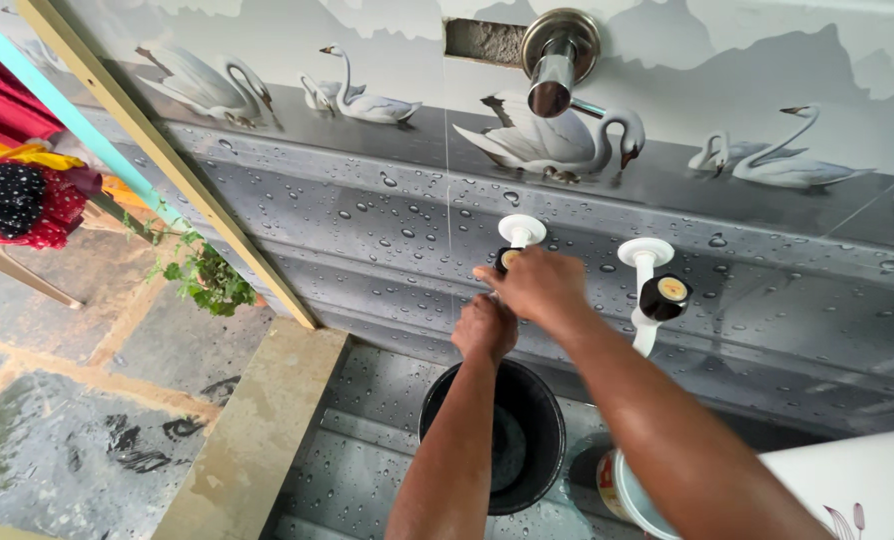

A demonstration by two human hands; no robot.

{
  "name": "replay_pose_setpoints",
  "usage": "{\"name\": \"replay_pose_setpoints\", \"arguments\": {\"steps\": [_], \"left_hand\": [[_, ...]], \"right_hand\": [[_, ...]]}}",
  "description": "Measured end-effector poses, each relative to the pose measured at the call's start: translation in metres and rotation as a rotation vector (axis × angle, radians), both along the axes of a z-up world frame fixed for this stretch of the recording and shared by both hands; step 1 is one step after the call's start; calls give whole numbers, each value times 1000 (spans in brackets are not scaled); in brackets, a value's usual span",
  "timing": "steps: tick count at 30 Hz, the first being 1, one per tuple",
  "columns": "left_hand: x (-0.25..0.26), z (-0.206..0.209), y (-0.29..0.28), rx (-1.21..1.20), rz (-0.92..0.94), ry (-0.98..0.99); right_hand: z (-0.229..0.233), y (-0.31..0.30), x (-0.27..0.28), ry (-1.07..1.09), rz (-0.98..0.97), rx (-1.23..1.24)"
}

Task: The person washes a black plastic bucket by hand under a tap, scrub it inside and out, and then places a small soap and brush container on a shelf in the bathroom.

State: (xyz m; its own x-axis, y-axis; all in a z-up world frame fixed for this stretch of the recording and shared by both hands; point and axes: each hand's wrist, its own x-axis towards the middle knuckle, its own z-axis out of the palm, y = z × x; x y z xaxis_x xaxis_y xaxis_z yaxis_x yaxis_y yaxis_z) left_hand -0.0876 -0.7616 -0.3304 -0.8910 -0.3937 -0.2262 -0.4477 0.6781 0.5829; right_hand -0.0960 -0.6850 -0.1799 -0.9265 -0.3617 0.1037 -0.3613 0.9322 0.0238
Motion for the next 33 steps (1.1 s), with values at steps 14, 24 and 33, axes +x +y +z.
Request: {"name": "replay_pose_setpoints", "arguments": {"steps": [14, 24, 33], "left_hand": [[0, 25, 0, 105, 105, -150], [18, 34, 11, 125, 76, -116], [85, -78, -18, -156, 38, 563]], "right_hand": [[-19, 31, -20, -109, 222, -21], [-35, 30, -2, 213, 292, -95], [-84, 39, 32, 53, 216, -378]]}}
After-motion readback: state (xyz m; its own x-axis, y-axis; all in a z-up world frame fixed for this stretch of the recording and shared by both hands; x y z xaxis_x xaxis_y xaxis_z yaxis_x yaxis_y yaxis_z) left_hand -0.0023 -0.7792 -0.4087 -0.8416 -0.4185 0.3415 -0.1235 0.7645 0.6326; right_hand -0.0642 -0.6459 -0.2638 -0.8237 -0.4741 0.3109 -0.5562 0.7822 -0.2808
